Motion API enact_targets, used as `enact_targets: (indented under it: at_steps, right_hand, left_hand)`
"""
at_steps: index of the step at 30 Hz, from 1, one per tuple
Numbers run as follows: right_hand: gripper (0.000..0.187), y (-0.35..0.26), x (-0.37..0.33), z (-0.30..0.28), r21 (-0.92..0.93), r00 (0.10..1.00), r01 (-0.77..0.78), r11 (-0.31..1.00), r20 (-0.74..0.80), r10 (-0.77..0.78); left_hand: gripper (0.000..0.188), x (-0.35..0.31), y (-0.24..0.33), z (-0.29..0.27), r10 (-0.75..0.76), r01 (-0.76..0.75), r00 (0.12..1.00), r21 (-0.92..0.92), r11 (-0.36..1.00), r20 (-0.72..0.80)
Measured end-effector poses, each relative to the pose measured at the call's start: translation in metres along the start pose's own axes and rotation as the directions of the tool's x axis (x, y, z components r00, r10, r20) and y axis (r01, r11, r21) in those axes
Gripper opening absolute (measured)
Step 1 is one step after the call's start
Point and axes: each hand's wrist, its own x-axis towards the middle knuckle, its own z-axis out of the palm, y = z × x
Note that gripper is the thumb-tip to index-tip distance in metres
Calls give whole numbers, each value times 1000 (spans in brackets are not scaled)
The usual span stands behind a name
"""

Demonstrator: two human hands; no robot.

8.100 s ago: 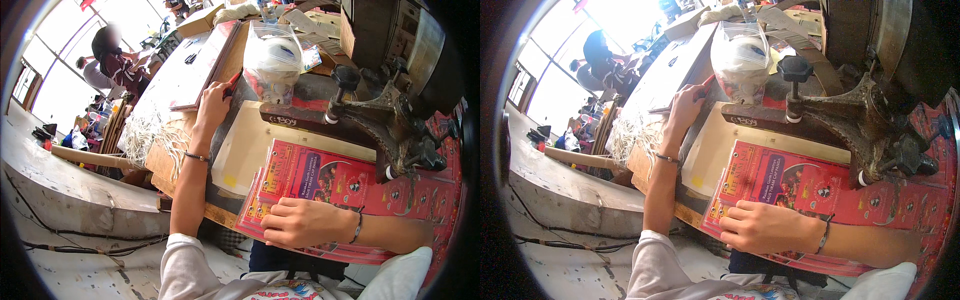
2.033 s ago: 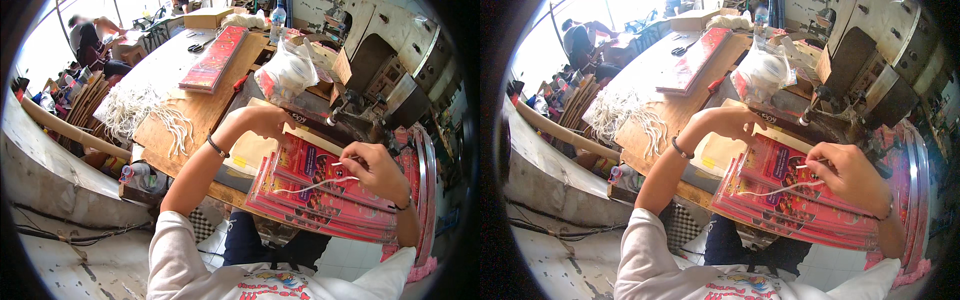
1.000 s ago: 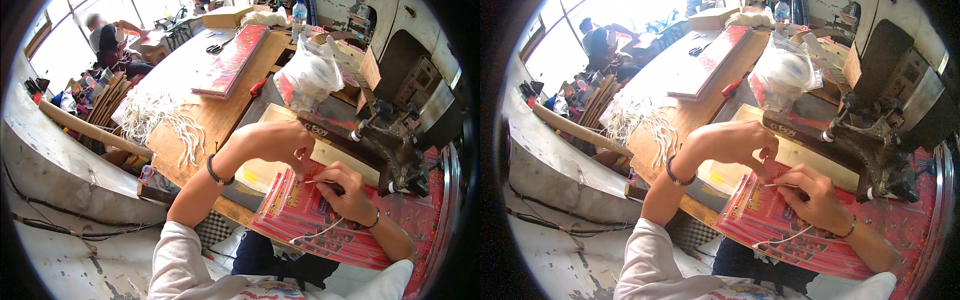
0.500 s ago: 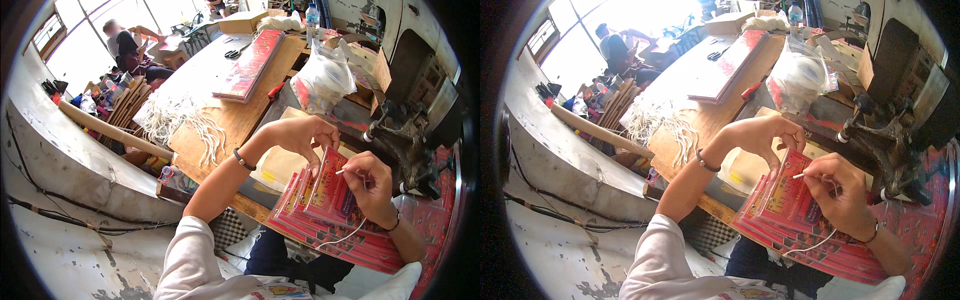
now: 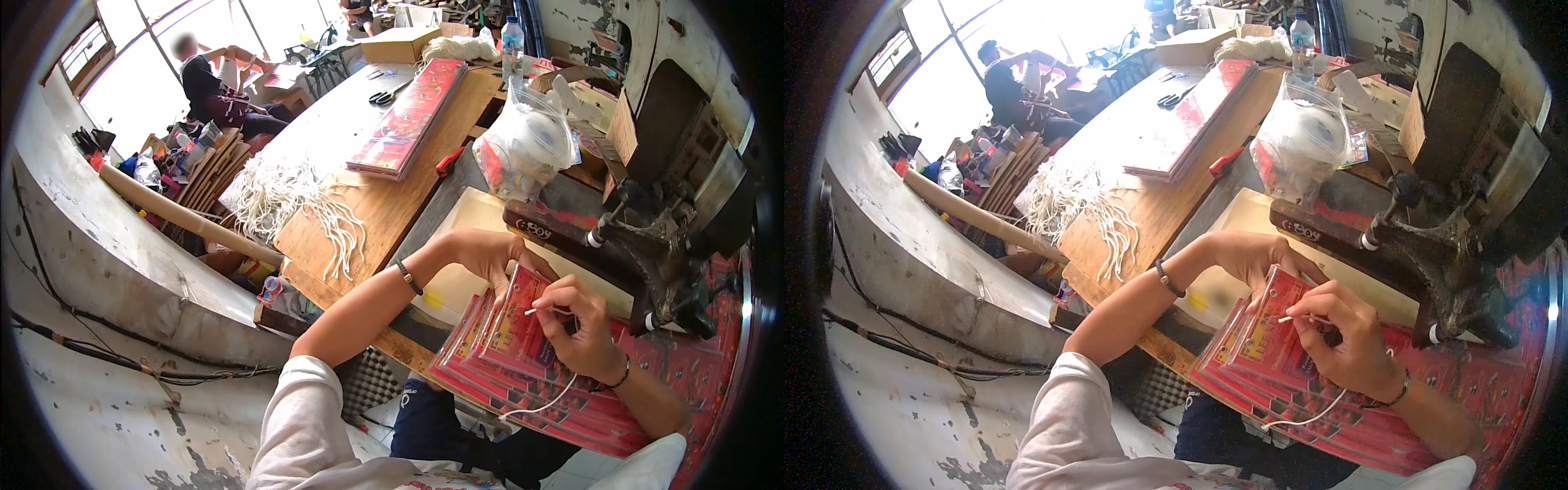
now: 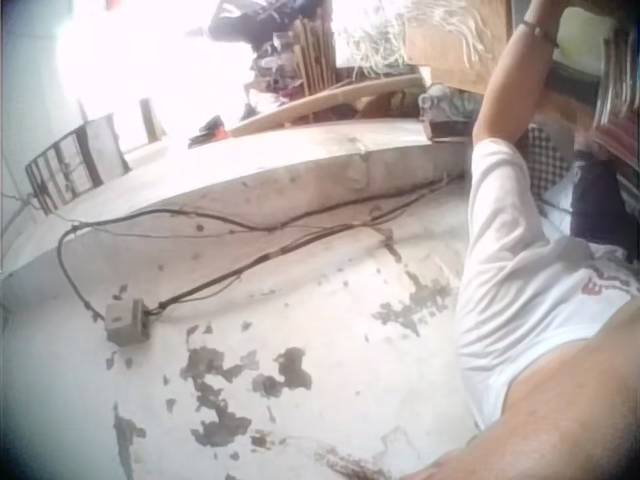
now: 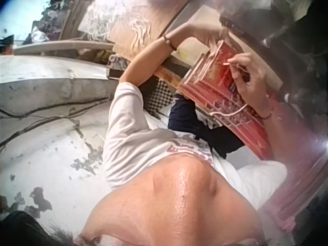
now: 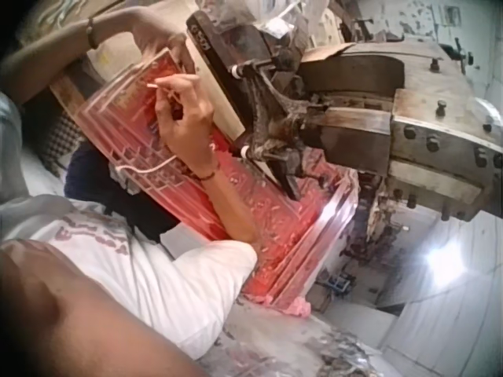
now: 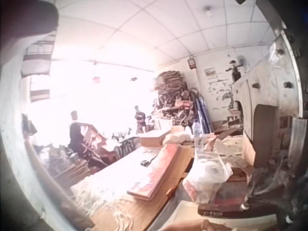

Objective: The person threads white cords through holes in red cardboard covers. They use a red utility knife to help guide the cord or clear the hole, then tie a knot in the cord by hand to secure it.

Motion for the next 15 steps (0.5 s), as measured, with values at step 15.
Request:
enact_targets:
  at_steps: [15]
  right_hand:
    - [14,5,7,4,-59,999,-1,998,-53,-2]
  left_hand:
    - [56,-4,-15,-12,-5,7,980,-8,1000,201]
